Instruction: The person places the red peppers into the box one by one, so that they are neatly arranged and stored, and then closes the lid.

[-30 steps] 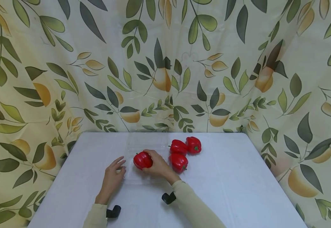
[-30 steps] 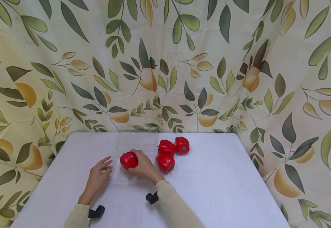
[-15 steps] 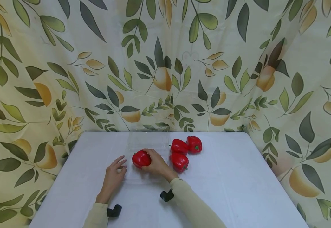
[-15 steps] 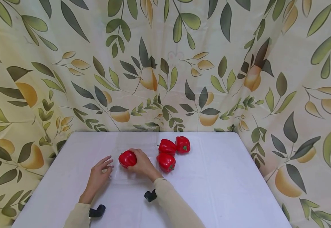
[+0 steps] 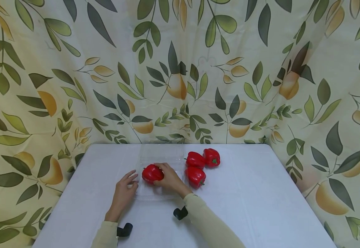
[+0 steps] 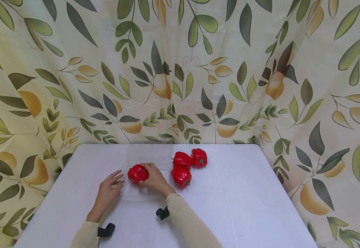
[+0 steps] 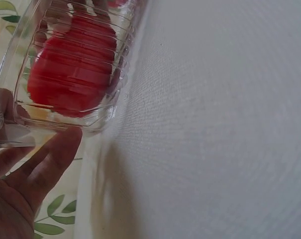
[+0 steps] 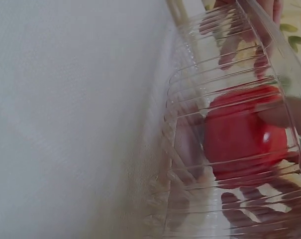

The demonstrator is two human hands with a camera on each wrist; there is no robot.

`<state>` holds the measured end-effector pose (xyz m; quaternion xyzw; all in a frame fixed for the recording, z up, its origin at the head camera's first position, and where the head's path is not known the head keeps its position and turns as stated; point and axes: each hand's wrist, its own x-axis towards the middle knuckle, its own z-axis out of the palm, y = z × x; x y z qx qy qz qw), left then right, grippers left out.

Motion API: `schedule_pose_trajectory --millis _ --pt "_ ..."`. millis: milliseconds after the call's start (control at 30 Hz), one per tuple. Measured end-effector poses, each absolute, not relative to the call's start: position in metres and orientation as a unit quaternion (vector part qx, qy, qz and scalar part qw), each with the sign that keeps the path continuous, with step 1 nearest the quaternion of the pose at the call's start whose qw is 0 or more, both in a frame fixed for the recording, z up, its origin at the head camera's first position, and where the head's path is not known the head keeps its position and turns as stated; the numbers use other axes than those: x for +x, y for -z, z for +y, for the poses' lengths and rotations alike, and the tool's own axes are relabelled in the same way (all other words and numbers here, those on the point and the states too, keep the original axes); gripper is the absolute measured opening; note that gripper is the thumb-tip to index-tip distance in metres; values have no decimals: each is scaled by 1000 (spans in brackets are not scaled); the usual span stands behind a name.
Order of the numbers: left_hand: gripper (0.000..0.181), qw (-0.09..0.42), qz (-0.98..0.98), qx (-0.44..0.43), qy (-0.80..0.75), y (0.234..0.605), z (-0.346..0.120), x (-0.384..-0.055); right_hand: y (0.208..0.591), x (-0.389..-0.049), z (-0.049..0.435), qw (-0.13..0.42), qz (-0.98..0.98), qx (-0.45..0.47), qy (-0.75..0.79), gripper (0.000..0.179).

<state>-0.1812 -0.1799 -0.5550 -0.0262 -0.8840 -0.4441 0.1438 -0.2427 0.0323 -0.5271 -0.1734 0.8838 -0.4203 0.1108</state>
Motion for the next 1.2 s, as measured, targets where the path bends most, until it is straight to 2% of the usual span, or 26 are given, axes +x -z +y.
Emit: schedule_pose_trajectory --millis 433,833,1200 --pt "33 168 -879 -44 443 555 -178 -182 526 -244 33 98 877 -166 440 54" --pt "34 167 -881 -40 440 554 -176 -182 526 -244 35 102 881 -153 435 57" --pt "35 157 -880 -29 448 556 -178 -180 506 -232 40 89 887 -145 429 54"
